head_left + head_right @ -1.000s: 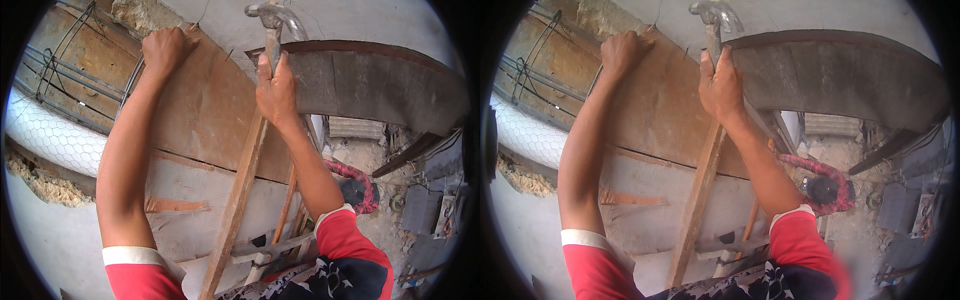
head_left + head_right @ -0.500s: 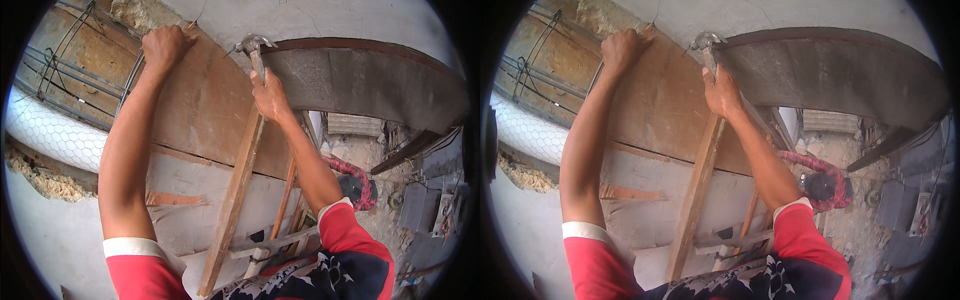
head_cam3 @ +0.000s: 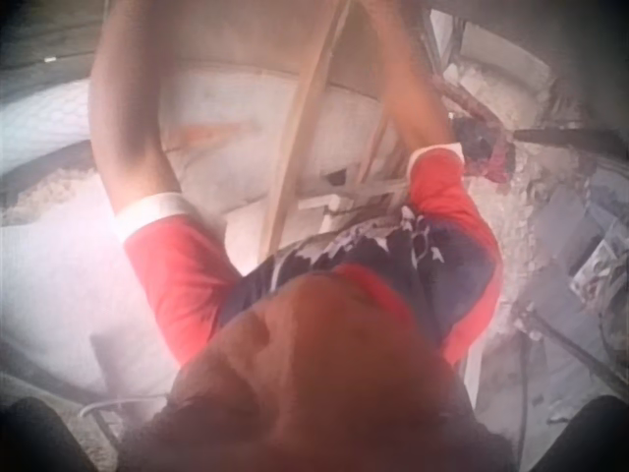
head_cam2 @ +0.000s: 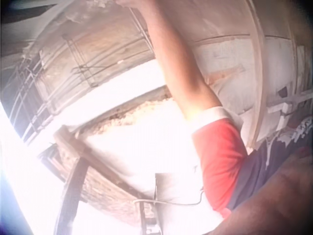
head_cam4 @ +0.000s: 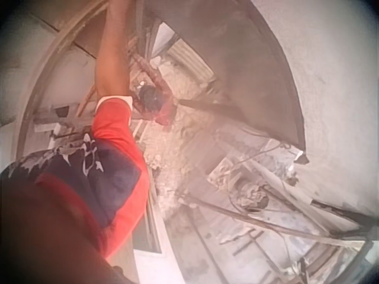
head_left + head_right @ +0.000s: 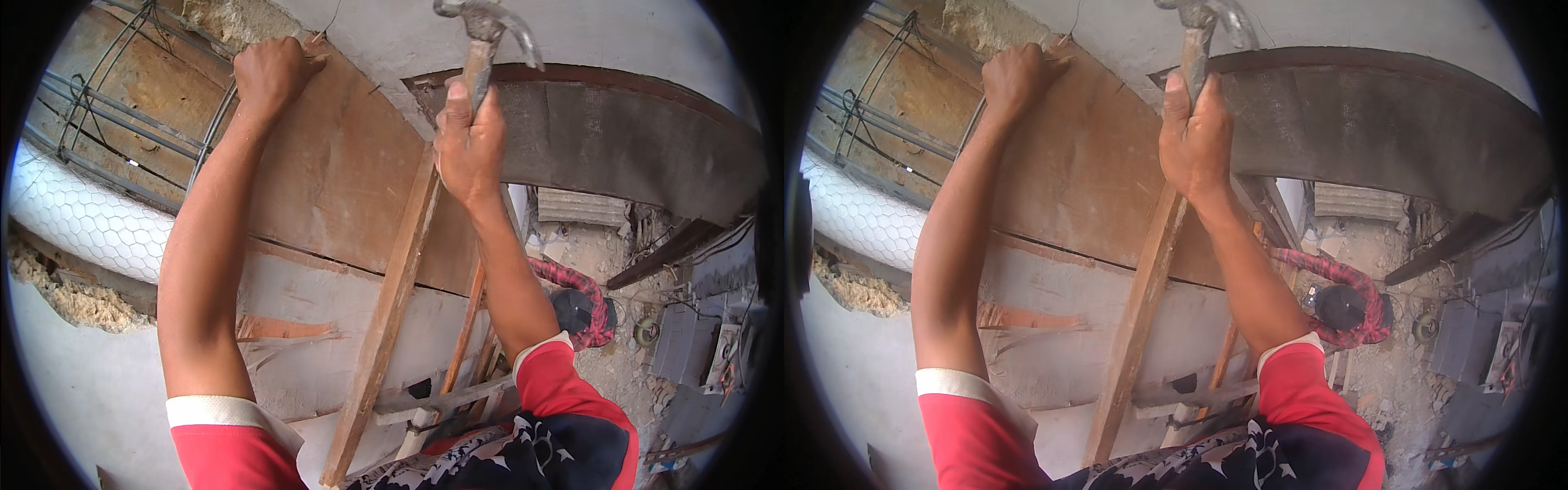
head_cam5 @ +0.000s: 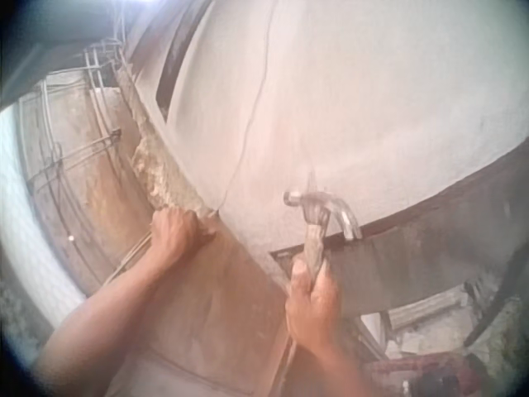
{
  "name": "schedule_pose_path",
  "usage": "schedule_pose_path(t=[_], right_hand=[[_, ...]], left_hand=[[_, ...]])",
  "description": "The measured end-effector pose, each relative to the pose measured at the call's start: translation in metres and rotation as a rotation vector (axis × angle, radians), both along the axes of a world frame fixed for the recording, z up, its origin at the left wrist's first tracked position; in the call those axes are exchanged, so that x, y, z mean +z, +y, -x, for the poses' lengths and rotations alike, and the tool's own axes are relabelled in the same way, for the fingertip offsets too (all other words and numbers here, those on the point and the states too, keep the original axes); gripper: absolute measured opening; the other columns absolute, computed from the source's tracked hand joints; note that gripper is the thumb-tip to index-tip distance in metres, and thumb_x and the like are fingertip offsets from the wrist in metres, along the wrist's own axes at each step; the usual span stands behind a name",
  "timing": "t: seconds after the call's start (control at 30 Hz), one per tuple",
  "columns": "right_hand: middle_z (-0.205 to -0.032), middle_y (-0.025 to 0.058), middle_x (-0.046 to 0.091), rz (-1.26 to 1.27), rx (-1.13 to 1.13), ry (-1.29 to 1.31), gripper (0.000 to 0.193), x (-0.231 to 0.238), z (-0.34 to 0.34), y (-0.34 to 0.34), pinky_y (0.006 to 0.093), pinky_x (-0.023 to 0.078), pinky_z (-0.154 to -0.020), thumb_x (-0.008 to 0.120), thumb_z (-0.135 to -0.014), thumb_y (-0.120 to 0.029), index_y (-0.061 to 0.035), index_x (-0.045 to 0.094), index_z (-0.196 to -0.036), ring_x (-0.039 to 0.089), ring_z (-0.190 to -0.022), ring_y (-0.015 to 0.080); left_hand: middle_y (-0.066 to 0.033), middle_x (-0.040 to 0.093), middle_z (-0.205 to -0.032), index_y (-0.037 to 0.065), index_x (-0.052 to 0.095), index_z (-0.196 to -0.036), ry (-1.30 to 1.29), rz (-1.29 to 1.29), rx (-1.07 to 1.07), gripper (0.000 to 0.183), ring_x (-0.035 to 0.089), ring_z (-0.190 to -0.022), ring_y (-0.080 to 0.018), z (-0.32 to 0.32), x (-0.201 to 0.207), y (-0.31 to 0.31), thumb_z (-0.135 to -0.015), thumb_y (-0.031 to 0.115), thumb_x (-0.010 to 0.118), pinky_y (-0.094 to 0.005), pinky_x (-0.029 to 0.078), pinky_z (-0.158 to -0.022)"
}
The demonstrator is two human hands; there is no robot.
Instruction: The person hammers nails into a wooden frame attached to a wall, using a hammer and nails. They adjust the position of the wooden pieces and secure them to the wall structure.
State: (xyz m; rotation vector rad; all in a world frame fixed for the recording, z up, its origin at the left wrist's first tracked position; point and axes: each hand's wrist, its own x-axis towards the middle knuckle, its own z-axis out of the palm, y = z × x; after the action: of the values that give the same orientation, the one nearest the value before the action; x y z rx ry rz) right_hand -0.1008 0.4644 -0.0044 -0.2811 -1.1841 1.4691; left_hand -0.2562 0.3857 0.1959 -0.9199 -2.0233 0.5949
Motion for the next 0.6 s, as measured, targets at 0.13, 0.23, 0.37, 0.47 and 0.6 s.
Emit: schedule_pose_path(t=[0.13,0.23,0.37,0.47,0.6], right_hand=[[-0.065,-0.0026,0.043,0.176,-0.078,0.594,0.031,0.046,-0.025,-0.009,0.0236,0.033,-0.034,0.051,-0.109,-0.036,-0.0053,0.046,-0.109,0.04,-0.045,0.0036],[-0.071,0.0046,0.053,-0.052,-0.081,-0.16,0.034,-0.062,0.063,-0.01,0.0335,0.045,-0.045,0.052,-0.108,-0.036,-0.0026,0.051,-0.114,0.049,-0.048,0.0118],[-0.072,0.0061,0.055,-0.29,-0.281,-0.137,0.036,-0.044,0.017,0.0,0.0341,0.047,-0.047,0.053,-0.108,-0.038,-0.0026,0.053,-0.117,0.049,-0.049,0.0126],[-0.07,0.0027,0.051,0.013,-0.068,0.279,0.038,0.041,-0.049,0.004,0.0257,0.039,-0.04,0.051,-0.108,-0.041,-0.0037,0.05,-0.115,0.044,-0.046,0.0075],[-0.071,0.003,0.052,0.131,-0.093,0.617,0.037,0.034,-0.016,-0.016,0.0265,0.041,-0.04,0.051,-0.109,-0.041,-0.004,0.052,-0.113,0.046,-0.046,0.0076]], left_hand=[[-0.0174,0.077,-0.088,0.007,0.08,-0.087,-0.002,-0.011,0.02,0.054,0.076,-0.082,-0.0344,0.002,-0.001,-0.002,-0.083,0.06,0.074,-0.0439,0.06,-0.07],[-0.0169,0.077,-0.087,0.007,0.079,-0.087,0.0,0.002,-0.02,0.054,0.076,-0.082,-0.0344,-0.01,0.004,0.016,-0.083,0.06,0.074,-0.0438,0.06,-0.07],[-0.0162,0.077,-0.086,0.007,0.08,-0.088,0.007,0.002,-0.021,0.053,0.076,-0.083,-0.034,0.002,-0.003,-0.001,-0.083,0.06,0.074,-0.0439,0.059,-0.07],[-0.0161,0.077,-0.087,0.007,0.08,-0.088,-0.011,-0.01,0.032,0.054,0.076,-0.084,-0.0339,0.002,-0.002,-0.01,-0.083,0.06,0.074,-0.0441,0.059,-0.071],[-0.0161,0.077,-0.089,0.006,0.08,-0.089,-0.012,-0.005,0.026,0.055,0.076,-0.085,-0.0337,0.0,0.0,0.002,-0.083,0.061,0.073,-0.0444,0.06,-0.072]])
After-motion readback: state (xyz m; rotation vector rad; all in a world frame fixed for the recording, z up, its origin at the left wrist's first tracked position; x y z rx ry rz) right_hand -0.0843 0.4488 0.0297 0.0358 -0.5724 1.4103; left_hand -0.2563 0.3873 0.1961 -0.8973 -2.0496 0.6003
